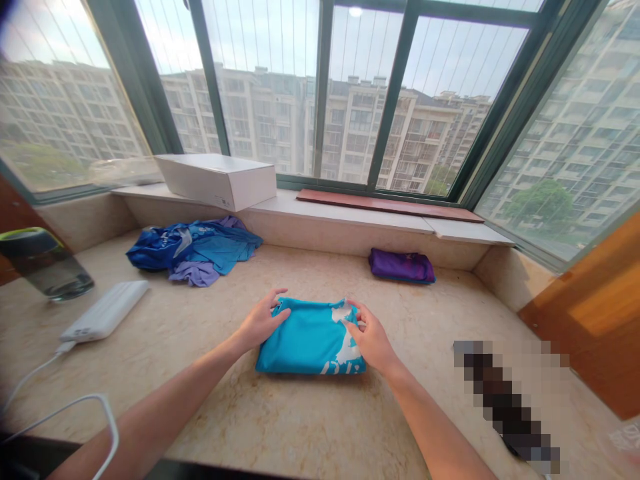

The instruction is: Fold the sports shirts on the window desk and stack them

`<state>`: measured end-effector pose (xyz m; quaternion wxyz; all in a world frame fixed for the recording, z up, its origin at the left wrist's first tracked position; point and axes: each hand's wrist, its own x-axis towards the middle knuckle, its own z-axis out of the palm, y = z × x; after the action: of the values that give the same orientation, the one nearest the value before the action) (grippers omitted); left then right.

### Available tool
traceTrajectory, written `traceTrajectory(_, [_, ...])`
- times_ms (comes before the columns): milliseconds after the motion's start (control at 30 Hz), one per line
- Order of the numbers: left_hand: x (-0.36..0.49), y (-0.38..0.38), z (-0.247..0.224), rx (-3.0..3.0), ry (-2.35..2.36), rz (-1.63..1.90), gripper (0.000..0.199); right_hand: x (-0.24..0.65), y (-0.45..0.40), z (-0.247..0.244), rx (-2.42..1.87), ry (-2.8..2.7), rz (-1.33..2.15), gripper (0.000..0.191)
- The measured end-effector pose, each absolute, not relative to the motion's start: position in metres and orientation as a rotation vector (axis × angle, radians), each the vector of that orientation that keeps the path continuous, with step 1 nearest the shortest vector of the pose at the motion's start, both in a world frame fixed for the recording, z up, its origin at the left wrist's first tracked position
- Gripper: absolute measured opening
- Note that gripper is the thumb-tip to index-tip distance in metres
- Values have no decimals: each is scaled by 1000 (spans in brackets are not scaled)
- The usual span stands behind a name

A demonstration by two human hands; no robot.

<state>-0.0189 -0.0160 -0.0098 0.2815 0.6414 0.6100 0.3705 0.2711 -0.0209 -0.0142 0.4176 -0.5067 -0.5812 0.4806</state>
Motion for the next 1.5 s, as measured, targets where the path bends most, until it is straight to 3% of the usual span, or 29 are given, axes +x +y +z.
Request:
traceTrajectory(167, [-18,-18,-1,2118,1595,1079,50,268,-16,-19,-1330,-1454,1033,52])
traceTrajectory(300, [-14,-27,13,2596,1155,753,40,271,-7,-34,-1394,-1513,902,39])
traceTrajectory(400, [-9,-28,14,2654,1103,442,49,274,-2,-39,-1464,-1636,624,30])
traceTrajectory(567, [-6,-18,7,2580,1244,237,64,280,-14,-20,-1314,-1984,119,34])
traceTrajectory(667, [-6,-16,7,2556,1260,282,62,281,-24,-10,-1081,-2338,313,35])
traceTrajectory(767, [-7,-20,9,2545,1293,350,60,283,-23,-13,-1137,-2461,427,42])
traceTrajectory(900, [-8,-27,8,2545,1327,421,60,298,-10,-20,-1374,-2342,305,40])
traceTrajectory(1067, [-10,-30,7,2570,1307,390,60,321,-1,-20,-1242,-2314,475,45])
traceTrajectory(1200, [-9,-31,9,2611,1315,398,55,318,0,-20,-1259,-2191,549,37])
traceTrajectory(1500, [-6,-33,4,2568,1323,377,60,293,-4,-28,-1628,-1851,300,37])
